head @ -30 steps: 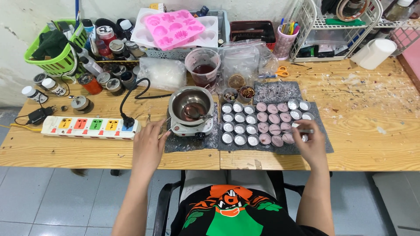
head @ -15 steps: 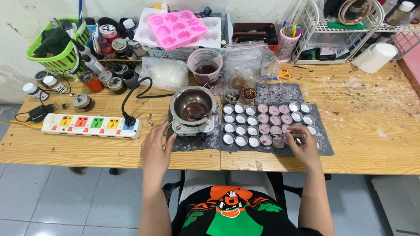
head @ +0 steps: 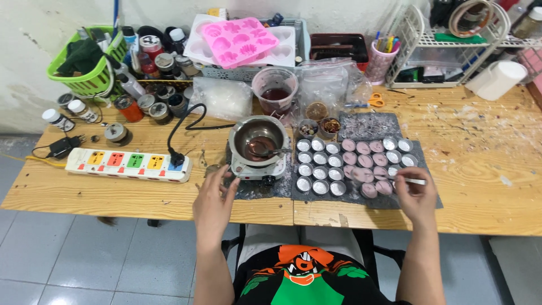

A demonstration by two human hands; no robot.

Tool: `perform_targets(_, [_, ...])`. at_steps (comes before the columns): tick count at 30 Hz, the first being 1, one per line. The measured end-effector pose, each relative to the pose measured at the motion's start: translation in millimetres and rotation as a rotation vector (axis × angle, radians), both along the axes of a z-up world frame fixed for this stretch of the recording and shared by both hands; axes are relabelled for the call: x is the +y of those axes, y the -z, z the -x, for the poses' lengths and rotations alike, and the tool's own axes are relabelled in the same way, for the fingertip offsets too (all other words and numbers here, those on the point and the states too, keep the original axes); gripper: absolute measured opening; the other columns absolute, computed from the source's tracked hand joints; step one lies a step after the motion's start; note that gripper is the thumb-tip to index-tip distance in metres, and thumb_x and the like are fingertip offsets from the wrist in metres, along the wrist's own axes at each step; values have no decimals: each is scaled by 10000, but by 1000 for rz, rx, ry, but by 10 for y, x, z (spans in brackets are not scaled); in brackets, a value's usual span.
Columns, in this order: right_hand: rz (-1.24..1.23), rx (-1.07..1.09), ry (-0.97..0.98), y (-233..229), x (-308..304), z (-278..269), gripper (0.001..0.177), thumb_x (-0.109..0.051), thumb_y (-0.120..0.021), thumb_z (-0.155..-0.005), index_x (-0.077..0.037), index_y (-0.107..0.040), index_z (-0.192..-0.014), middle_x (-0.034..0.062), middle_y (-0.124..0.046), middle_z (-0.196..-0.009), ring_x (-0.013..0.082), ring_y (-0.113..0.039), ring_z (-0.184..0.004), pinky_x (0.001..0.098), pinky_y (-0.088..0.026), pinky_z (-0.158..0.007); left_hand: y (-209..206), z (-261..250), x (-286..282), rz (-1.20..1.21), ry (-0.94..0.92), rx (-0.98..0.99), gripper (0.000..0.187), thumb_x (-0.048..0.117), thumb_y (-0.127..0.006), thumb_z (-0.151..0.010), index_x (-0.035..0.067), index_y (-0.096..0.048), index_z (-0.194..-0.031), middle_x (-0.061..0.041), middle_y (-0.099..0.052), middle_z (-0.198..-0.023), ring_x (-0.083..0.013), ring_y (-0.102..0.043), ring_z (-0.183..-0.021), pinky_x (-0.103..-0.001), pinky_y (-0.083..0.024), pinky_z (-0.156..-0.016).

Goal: Using a spoon to stir or transfer melted wax in a heating pot and preparing small candle tins.

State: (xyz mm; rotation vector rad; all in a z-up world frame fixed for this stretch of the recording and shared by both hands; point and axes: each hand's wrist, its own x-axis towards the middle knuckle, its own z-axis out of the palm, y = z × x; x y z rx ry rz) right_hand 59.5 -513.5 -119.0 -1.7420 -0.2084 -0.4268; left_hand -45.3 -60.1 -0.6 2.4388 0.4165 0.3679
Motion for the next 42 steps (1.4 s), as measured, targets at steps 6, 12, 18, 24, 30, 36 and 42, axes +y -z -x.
perform_targets(6, [-136, -200, -25, -710, 527, -162, 166, 55, -659, -1048, -2, -567, -1174, 61, -660, -1039, 88, -650, -911, 234, -537, -826, -45, 9, 22, -33, -3, 22, 487, 464, -692, -916, 162, -671, -1298, 17, -722, -928, -168, -661, -606, -343, -526, -625])
perform_targets(12, [236, -447, -266, -1319, 1653, -593, 172, 89, -711, -943, -7, -658, -1075, 95, -690, -1031, 166, -684, -923, 280, -563, -814, -40, -23, 51, 65, -8, 59, 502, 450, -720, -873, 191, -670, -1301, 30, -732, -854, -157, -653, -591, -347, -519, -594])
perform_targets(18, [388, -411, -513, -1385, 2321, -907, 162, 21, -711, -921, -24, -671, -1071, 111, -723, -1073, 184, -737, -910, 296, -618, -789, -62, -1, 59, 135, -6, 53, 515, 417, -745, -850, 190, -668, -1305, 47, -724, -816, -134, -594, -544, -324, -476, -531])
perform_targets(24, [551, -276, -491, -1456, 2258, -863, 178, -88, -767, -909, -31, -701, -1064, 94, -744, -1070, 203, -729, -890, 328, -599, -724, 31, 2, 119, 172, 7, 86, 518, 421, -732, -876, 223, -656, -1349, 45, -698, -754, -96, -567, -512, -296, -463, -515])
perform_targets(30, [564, -299, -477, -1404, 1814, -528, 131, -107, -805, -857, -19, -721, -907, 76, -729, -882, 191, -700, -827, 324, -545, -738, 27, -19, 225, 45, 73, 3, 477, 396, -692, -904, 209, -666, -1342, 29, -714, -927, -113, -661, -710, -281, -518, -620])
perform_targets(36, [472, -92, 2, -904, 1347, -248, 140, -107, -828, -834, -29, -747, -917, 66, -742, -843, 204, -674, -739, 328, -532, -687, 163, -59, 298, -213, 60, -173, 456, 346, -668, -951, 145, -644, -1360, -63, -671, -1197, -253, -566, -1147, -428, -410, -970])
perform_targets(42, [577, -40, 168, -263, 1323, -186, 133, -169, -808, -876, -64, -736, -838, 48, -725, -839, 177, -674, -753, 335, -511, -719, 200, -143, 295, -302, 34, -192, 472, 345, -661, -972, 119, -615, -1384, -93, -643, -1218, -280, -548, -1189, -462, -370, -1034])
